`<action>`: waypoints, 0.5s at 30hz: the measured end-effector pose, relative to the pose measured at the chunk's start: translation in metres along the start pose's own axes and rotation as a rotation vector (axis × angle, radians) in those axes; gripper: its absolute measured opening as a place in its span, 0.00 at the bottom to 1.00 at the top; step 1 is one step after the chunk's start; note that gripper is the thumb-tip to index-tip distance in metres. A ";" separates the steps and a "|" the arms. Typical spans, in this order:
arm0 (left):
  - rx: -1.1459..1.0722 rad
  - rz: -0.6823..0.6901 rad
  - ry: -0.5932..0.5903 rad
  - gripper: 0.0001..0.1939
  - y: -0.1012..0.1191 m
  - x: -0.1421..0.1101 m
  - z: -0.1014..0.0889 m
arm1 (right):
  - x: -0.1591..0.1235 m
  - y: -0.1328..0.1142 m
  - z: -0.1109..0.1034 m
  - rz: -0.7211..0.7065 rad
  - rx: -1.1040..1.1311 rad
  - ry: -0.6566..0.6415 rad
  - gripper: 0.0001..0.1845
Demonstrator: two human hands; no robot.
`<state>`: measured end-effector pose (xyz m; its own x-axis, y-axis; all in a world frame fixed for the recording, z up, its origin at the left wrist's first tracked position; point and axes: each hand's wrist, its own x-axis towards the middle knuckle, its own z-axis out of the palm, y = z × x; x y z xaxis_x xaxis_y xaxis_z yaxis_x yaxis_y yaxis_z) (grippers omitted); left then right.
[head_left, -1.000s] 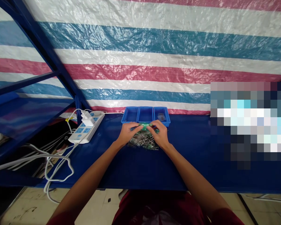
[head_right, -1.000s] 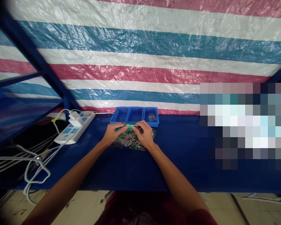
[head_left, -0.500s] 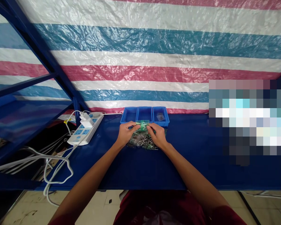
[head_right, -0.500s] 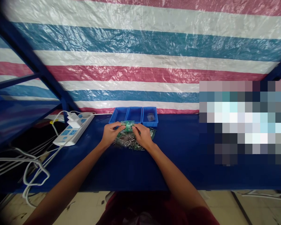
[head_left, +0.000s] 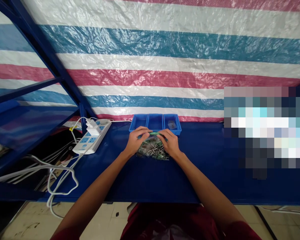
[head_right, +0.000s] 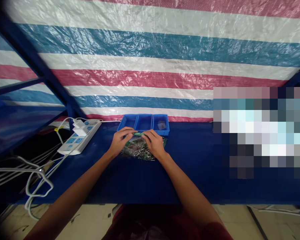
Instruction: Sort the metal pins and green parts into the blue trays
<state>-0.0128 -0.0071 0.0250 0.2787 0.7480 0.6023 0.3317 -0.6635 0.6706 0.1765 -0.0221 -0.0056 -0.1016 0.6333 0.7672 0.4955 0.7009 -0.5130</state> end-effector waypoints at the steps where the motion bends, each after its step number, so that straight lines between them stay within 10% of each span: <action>1: 0.021 0.019 -0.019 0.15 -0.001 0.000 0.000 | 0.000 0.000 0.000 -0.006 0.005 0.001 0.12; 15: -0.094 -0.135 0.019 0.16 0.000 -0.001 0.000 | 0.002 -0.006 0.000 0.057 0.071 -0.021 0.14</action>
<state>-0.0128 -0.0081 0.0241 0.2196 0.8306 0.5118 0.2787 -0.5561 0.7830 0.1739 -0.0253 -0.0012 -0.0932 0.6786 0.7285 0.4388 0.6848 -0.5818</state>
